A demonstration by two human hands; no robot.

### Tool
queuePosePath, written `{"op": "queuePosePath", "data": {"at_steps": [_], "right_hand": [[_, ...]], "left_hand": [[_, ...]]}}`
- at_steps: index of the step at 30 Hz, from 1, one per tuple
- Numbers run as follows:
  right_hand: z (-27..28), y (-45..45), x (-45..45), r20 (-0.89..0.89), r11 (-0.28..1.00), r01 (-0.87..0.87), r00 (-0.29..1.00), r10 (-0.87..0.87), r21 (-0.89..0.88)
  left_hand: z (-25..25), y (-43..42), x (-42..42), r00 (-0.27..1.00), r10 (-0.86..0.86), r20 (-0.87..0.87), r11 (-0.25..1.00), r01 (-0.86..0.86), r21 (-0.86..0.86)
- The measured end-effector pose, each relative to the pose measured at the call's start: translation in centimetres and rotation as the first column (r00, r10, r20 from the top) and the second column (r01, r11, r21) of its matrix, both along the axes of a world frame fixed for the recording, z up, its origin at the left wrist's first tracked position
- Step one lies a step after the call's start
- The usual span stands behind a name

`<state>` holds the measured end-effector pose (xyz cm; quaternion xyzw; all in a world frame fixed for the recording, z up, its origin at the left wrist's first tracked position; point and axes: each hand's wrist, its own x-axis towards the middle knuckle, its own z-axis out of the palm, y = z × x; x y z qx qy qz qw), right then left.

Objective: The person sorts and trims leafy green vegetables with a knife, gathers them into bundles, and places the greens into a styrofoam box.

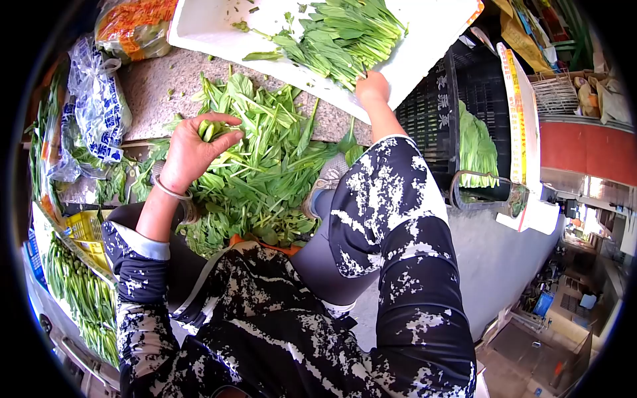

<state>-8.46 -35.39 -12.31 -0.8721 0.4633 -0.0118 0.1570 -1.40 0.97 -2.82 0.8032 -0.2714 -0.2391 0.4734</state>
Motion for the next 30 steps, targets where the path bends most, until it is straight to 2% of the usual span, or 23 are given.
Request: {"op": "queuePosePath", "data": {"at_steps": [1, 3, 4, 5, 8, 9, 11, 12, 13, 15, 16, 17, 18, 19, 20, 21, 22, 23, 25, 27, 29, 30], "right_hand": [[-0.2, -0.2, -0.1, 0.059, 1.000, 0.014, 0.998, -0.014, 0.001], [-0.1, -0.5, -0.1, 0.076, 0.999, 0.014, 0.997, -0.017, 0.035], [-0.1, -0.6, -0.1, 0.094, 0.997, 0.017, 0.995, -0.023, 0.071], [0.0, -0.8, -0.2, 0.093, 0.997, 0.015, 0.995, -0.022, 0.071], [2.6, 0.3, -0.2, 0.063, 0.988, -0.071, 0.995, 0.080, -0.135], [3.1, 0.3, -0.1, 0.063, 0.988, -0.074, 0.994, 0.084, -0.138], [4.1, 0.4, 0.1, 0.305, 0.970, -0.019, 0.951, -0.057, 0.243], [6.0, 1.9, 0.2, 0.471, 0.863, -0.042, 0.850, -0.234, 0.503], [5.7, 1.0, 0.4, 0.557, 0.661, -0.184, 0.722, -0.411, 0.727], [6.6, 1.2, -0.1, 0.454, 0.384, -0.288, 0.755, -0.473, 0.877], [6.6, 2.1, -0.2, 0.230, 0.613, -0.056, 0.951, -0.208, 0.788], [6.5, 3.1, -0.2, -0.111, 0.826, 0.070, 0.994, -0.009, 0.560], [6.2, 4.0, -0.4, -0.027, 0.832, 0.047, 0.999, -0.038, 0.552], [6.6, 4.3, -0.3, -0.031, 0.831, 0.041, 0.999, -0.029, 0.555], [7.3, 4.2, -0.1, 0.189, 0.721, -0.041, 0.974, -0.127, 0.692], [8.1, 4.6, 0.1, 0.376, 0.598, -0.158, 0.890, -0.259, 0.786], [8.2, 5.4, 0.2, 0.353, 0.715, -0.146, 0.924, -0.148, 0.683], [8.4, 6.2, 0.3, 0.352, 0.708, -0.152, 0.925, -0.144, 0.689], [9.9, 9.1, 0.7, 0.081, 0.839, -0.200, 0.979, 0.184, 0.505], [11.5, 12.4, 0.8, 0.081, 0.812, -0.255, 0.965, 0.251, 0.525], [12.1, 14.4, 0.7, 0.201, 0.644, -0.516, 0.843, 0.500, 0.565], [12.9, 15.7, 0.5, 0.203, 0.636, -0.520, 0.839, 0.504, 0.571]], "left_hand": [[-0.1, 0.1, 0.1, 1.000, 0.003, -0.001, 1.000, -0.003, -0.002], [-0.5, 0.4, 0.2, 0.994, -0.072, 0.080, 0.996, 0.067, 0.065], [-0.5, 0.4, 0.3, 0.994, -0.077, 0.074, 0.989, 0.067, 0.134], [-0.5, 0.5, 0.2, 0.994, -0.076, 0.073, 0.989, 0.066, 0.134], [-0.3, 0.5, 0.2, 0.987, -0.065, 0.148, 0.978, 0.033, 0.207], [-0.4, 0.6, 0.2, 0.983, -0.043, 0.176, 0.982, 0.009, 0.191], [-0.5, 0.6, 0.3, 0.979, -0.015, 0.205, 0.985, -0.022, 0.173], [-0.6, 0.6, 0.5, 0.978, 0.002, 0.211, 0.987, -0.036, 0.158], [-0.6, 0.6, 0.5, 0.976, 0.018, 0.215, 0.988, -0.050, 0.145], [-0.6, 0.6, 0.4, 0.983, 0.016, 0.185, 0.992, -0.038, 0.117], [-0.8, 0.6, 0.3, 0.980, -0.026, 0.197, 0.993, 0.002, 0.119], [-0.9, 0.5, 0.3, 0.975, -0.066, 0.212, 0.992, 0.041, 0.120], [-0.6, 0.5, 0.3, 0.962, -0.084, 0.259, 0.989, 0.049, 0.139], [-0.4, 0.5, 0.2, 0.964, -0.076, 0.255, 0.989, 0.040, 0.143], [-0.1, 0.4, 0.0, 0.956, -0.055, 0.288, 0.990, 0.015, 0.139], [0.0, 0.3, 0.0, 0.946, -0.036, 0.321, 0.991, -0.008, 0.135], [-0.1, 0.2, 0.1, 0.946, -0.028, 0.324, 0.998, 0.005, 0.070], [-0.4, 0.0, 0.0, 0.947, 0.019, 0.322, 1.000, -0.026, 0.015], [-0.1, 0.0, -0.1, 0.939, 0.033, 0.342, 0.998, -0.011, -0.066], [0.3, -0.4, -0.3, 0.892, -0.011, 0.452, 0.993, 0.063, -0.099], [-0.1, -0.8, -0.2, 0.762, 0.022, 0.647, 0.951, 0.183, -0.249], [-0.3, -0.9, -0.3, 0.784, -0.006, 0.621, 0.954, 0.190, -0.231]]}}
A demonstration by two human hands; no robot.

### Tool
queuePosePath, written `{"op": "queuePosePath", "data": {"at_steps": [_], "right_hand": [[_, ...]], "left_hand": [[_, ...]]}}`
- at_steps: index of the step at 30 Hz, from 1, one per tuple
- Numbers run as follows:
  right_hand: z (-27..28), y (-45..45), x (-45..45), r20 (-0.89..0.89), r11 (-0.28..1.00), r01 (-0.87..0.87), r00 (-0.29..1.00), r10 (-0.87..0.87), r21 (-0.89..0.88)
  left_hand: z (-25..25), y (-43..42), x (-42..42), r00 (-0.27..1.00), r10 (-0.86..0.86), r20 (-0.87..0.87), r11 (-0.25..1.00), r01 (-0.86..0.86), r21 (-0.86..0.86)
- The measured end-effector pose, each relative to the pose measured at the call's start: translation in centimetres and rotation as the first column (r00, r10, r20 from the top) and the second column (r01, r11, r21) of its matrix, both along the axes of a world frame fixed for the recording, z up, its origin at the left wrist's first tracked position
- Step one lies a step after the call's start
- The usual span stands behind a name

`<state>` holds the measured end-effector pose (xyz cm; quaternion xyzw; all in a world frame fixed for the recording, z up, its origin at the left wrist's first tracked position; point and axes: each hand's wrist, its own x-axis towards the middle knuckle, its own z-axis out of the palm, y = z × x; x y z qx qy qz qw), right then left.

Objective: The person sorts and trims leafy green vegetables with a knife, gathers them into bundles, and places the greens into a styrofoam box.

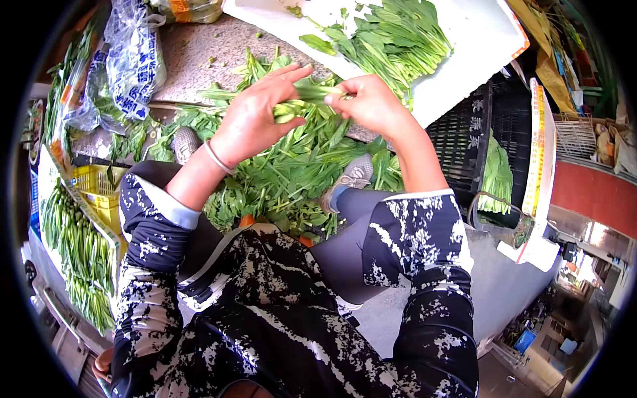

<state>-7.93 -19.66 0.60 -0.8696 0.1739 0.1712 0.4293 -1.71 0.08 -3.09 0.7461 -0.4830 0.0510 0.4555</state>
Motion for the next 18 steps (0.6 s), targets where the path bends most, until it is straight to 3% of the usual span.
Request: {"op": "queuePosePath", "data": {"at_steps": [1, 3, 4, 7, 8, 9, 13, 15, 17, 18], "right_hand": [[1.0, 1.4, -0.2, 0.029, 0.998, -0.030, 0.999, 0.028, 0.057], [2.1, 2.9, -0.6, 0.065, 0.993, -0.058, 0.997, 0.051, 0.108], [2.4, 3.2, -0.8, 0.087, 0.993, 0.014, 0.996, -0.024, 0.115], [2.4, 4.5, -2.2, 0.205, 0.985, 0.116, 0.969, -0.139, 0.125], [2.5, 5.1, -2.8, 0.298, 0.981, 0.169, 0.935, -0.190, 0.097], [2.5, 5.6, -3.3, 0.388, 0.972, 0.224, 0.891, -0.235, 0.075], [3.0, 6.1, -3.8, 0.371, 0.910, 0.309, 0.840, -0.397, 0.275], [2.6, 5.6, -3.8, 0.399, 0.902, 0.262, 0.829, -0.393, 0.343], [3.1, 5.5, -3.8, 0.210, 0.801, 0.316, 0.857, -0.471, 0.508], [3.0, 5.6, -4.0, 0.248, 0.813, 0.259, 0.866, -0.435, 0.521]], "left_hand": [[0.2, 0.1, -0.1, 1.000, 0.005, 0.001, 1.000, -0.005, 0.002], [0.7, 0.1, -0.2, 0.973, 0.016, -0.230, 0.993, 0.011, 0.115], [0.6, 0.1, -0.1, 0.974, 0.013, -0.228, 0.994, 0.013, 0.112], [0.6, 0.2, 0.2, 0.734, -0.073, -0.676, 0.996, 0.094, -0.005], [0.7, 0.2, 0.1, 0.677, -0.118, -0.726, 0.993, 0.105, -0.063], [0.9, 0.3, 0.2, 0.677, -0.118, -0.726, 0.992, 0.106, -0.063], [1.3, 0.6, 0.2, 0.629, -0.187, -0.755, 0.982, 0.133, -0.133], [1.8, 0.7, 0.2, 0.566, -0.186, -0.803, 0.983, 0.106, -0.153], [1.9, 0.7, 0.3, 0.564, -0.173, -0.807, 0.985, 0.090, -0.148], [2.1, 0.7, 0.3, 0.540, -0.152, -0.828, 0.988, 0.063, -0.141]]}}
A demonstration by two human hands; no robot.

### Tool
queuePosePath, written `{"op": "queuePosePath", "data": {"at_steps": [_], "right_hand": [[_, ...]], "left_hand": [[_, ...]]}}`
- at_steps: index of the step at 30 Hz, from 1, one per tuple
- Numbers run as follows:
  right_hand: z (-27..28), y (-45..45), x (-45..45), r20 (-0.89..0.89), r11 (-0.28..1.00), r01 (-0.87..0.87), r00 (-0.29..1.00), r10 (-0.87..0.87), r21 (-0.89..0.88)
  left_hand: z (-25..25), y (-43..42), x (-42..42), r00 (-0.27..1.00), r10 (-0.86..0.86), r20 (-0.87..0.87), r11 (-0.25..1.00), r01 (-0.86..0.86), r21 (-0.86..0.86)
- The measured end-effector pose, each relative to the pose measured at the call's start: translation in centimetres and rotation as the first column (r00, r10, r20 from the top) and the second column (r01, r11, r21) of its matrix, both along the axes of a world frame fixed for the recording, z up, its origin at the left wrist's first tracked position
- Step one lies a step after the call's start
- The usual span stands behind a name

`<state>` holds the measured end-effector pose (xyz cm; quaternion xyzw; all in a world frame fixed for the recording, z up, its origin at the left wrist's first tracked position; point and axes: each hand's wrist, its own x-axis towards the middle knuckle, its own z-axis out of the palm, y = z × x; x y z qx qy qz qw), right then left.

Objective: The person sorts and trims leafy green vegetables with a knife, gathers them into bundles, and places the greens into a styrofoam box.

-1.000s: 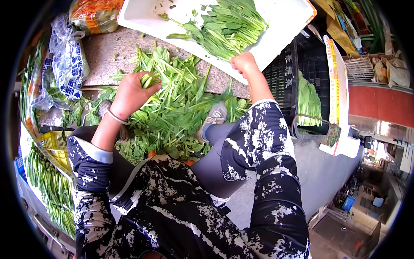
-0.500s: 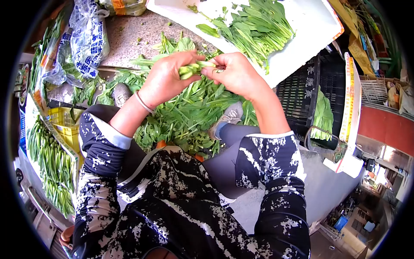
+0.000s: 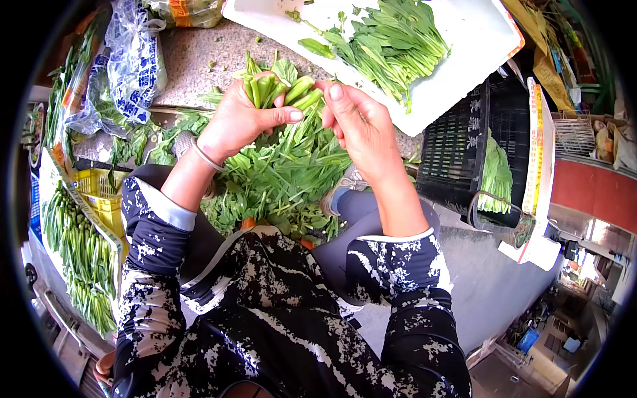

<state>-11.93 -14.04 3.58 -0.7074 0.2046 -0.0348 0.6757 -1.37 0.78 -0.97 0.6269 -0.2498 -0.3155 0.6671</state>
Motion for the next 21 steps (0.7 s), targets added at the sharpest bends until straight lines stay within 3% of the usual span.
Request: {"op": "queuePosePath", "data": {"at_steps": [5, 10, 12, 14, 17, 19, 21], "right_hand": [[-0.8, 0.7, -0.2, 0.075, 0.997, -0.046, 0.996, 0.042, 0.060], [-0.8, 0.5, -0.3, 0.078, 0.995, -0.064, 0.995, 0.070, -0.077], [-1.1, 0.4, -0.3, 0.055, 0.992, -0.048, 0.997, 0.055, -0.120], [-2.1, 0.0, -0.3, 0.164, 0.964, 0.010, 0.986, 0.035, -0.266], [-1.1, -0.8, -0.1, 0.131, 0.988, 0.013, 0.991, 0.007, -0.156], [-1.0, -0.7, -0.2, 0.152, 0.984, 0.024, 0.988, 0.004, -0.178], [-0.6, -0.3, -0.4, 0.049, 0.991, -0.091, 0.994, 0.096, -0.096]], "left_hand": [[-0.4, 0.0, 0.2, 0.996, 0.030, -0.080, 0.999, -0.031, -0.008], [-0.6, 0.2, 0.4, 1.000, -0.011, -0.015, 1.000, 0.011, 0.003], [-0.3, 0.2, 0.2, 0.996, 0.001, -0.087, 1.000, -0.003, -0.016], [0.1, 0.3, 0.1, 0.993, -0.010, -0.121, 1.000, 0.009, -0.010], [0.0, 0.5, 0.2, 0.985, -0.024, -0.169, 1.000, 0.022, -0.009], [-0.1, 0.4, 0.2, 0.983, -0.027, -0.182, 1.000, 0.025, -0.013], [-0.1, 0.4, 0.1, 0.989, -0.061, -0.137, 0.998, 0.064, 0.015]]}}
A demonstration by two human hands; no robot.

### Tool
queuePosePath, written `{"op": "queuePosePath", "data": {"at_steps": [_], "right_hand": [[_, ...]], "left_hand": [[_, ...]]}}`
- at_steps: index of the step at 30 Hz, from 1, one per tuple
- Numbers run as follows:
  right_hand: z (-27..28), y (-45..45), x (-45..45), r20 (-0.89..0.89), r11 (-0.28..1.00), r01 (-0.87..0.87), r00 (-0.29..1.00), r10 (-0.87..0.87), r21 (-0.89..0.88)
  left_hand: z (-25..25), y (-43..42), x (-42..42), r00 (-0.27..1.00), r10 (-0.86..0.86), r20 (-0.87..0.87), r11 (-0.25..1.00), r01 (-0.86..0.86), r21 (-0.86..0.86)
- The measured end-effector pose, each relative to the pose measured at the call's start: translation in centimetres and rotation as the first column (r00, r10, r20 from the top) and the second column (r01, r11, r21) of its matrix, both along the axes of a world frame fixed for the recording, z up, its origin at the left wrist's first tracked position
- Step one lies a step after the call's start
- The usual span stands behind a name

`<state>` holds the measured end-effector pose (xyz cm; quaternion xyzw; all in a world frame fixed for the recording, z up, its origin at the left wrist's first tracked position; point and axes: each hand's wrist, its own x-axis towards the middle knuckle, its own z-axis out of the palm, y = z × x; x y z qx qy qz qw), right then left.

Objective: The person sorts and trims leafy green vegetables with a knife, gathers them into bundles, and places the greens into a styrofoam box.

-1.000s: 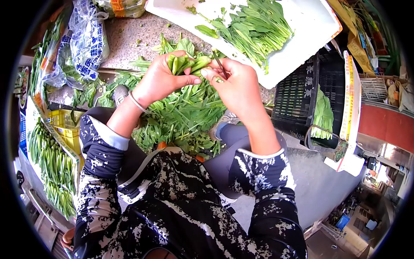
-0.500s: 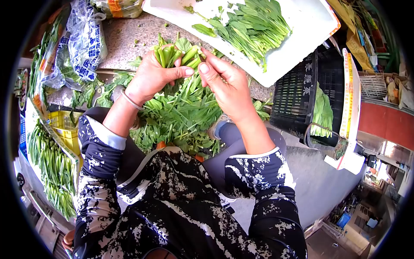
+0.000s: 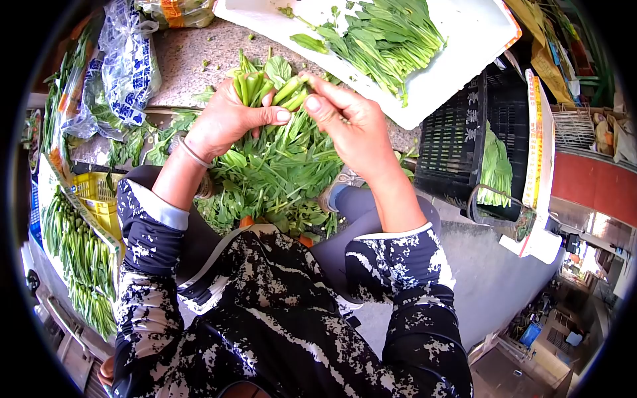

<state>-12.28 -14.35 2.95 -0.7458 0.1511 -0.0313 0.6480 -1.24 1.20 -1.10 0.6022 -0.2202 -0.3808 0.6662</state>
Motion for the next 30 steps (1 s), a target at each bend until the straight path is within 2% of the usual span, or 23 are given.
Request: {"op": "queuePosePath", "data": {"at_steps": [2, 5, 11, 14, 16, 18, 20, 21, 22, 23, 24, 26, 27, 28, 30], "right_hand": [[-0.4, 0.3, 0.0, 0.045, 0.999, -0.016, 0.999, 0.014, 0.049], [-0.5, 0.1, 0.0, 0.024, 0.999, -0.033, 0.999, 0.034, -0.033], [-0.5, -1.0, 0.1, -0.062, 0.994, -0.064, 0.996, 0.070, 0.084], [-1.2, -1.2, 0.2, -0.078, 0.998, 0.056, 0.995, -0.055, -0.001], [-1.3, -0.9, 0.2, -0.006, 0.999, 0.030, 1.000, -0.030, -0.043], [-1.7, -0.3, 0.2, 0.010, 0.997, 0.078, 0.997, -0.078, 0.003], [-1.8, -0.1, 0.3, -0.041, 0.994, 0.066, 0.997, -0.062, 0.093], [-2.0, -0.2, 0.4, -0.024, 0.993, 0.068, 0.998, -0.066, 0.093], [-2.2, -0.4, 0.5, -0.044, 0.997, 0.071, 0.997, -0.070, 0.017], [-2.4, -0.5, 0.5, -0.066, 0.995, 0.075, 0.995, -0.079, -0.059], [-2.6, -0.6, 0.6, -0.054, 0.995, 0.084, 0.995, -0.087, -0.057], [-3.0, -0.8, 0.7, -0.220, 0.958, -0.115, 0.974, 0.057, -0.262], [-3.0, -0.5, 0.7, -0.211, 0.960, -0.153, 0.972, 0.104, -0.232], [-2.9, -0.1, 0.8, -0.172, 0.984, -0.142, 0.978, 0.122, -0.109], [-2.0, 0.1, 0.9, -0.183, 0.978, -0.178, 0.971, 0.157, -0.106]], "left_hand": [[-0.3, -0.1, -0.1, 1.000, -0.006, 0.021, 1.000, 0.006, 0.008], [-0.3, -0.2, -0.2, 0.999, -0.013, 0.041, 1.000, 0.012, 0.023], [-0.5, -0.2, -0.2, 0.995, -0.058, 0.082, 0.995, 0.052, 0.080], [-0.5, -0.2, -0.3, 0.995, -0.063, 0.072, 0.995, 0.057, 0.084], [-0.4, -0.3, -0.3, 0.996, -0.056, 0.072, 0.996, 0.050, 0.080], [-0.6, -0.4, -0.6, 0.986, -0.062, 0.153, 0.997, 0.055, 0.051], [-0.2, -0.4, -0.9, 0.996, -0.083, 0.030, 0.992, 0.079, 0.103], [-1.2, -0.5, -0.8, 0.989, -0.086, 0.119, 0.992, 0.074, 0.100], [-1.7, -0.6, -0.7, 0.974, -0.090, 0.206, 0.993, 0.072, 0.097], [-2.1, -0.5, -0.6, 0.975, -0.111, 0.194, 0.981, 0.076, 0.179], [-2.0, -0.4, -0.5, 0.931, -0.135, 0.339, 0.944, 0.017, 0.330], [-2.5, -0.4, -0.5, 0.888, -0.082, 0.452, 0.962, -0.048, 0.268], [-3.0, -0.3, -0.4, 0.886, -0.089, 0.454, 0.963, -0.039, 0.265], [-3.4, -0.3, -0.3, 0.866, -0.083, 0.493, 0.976, -0.028, 0.214], [-3.2, -0.2, -0.4, 0.847, -0.078, 0.526, 0.987, -0.008, 0.158]]}}
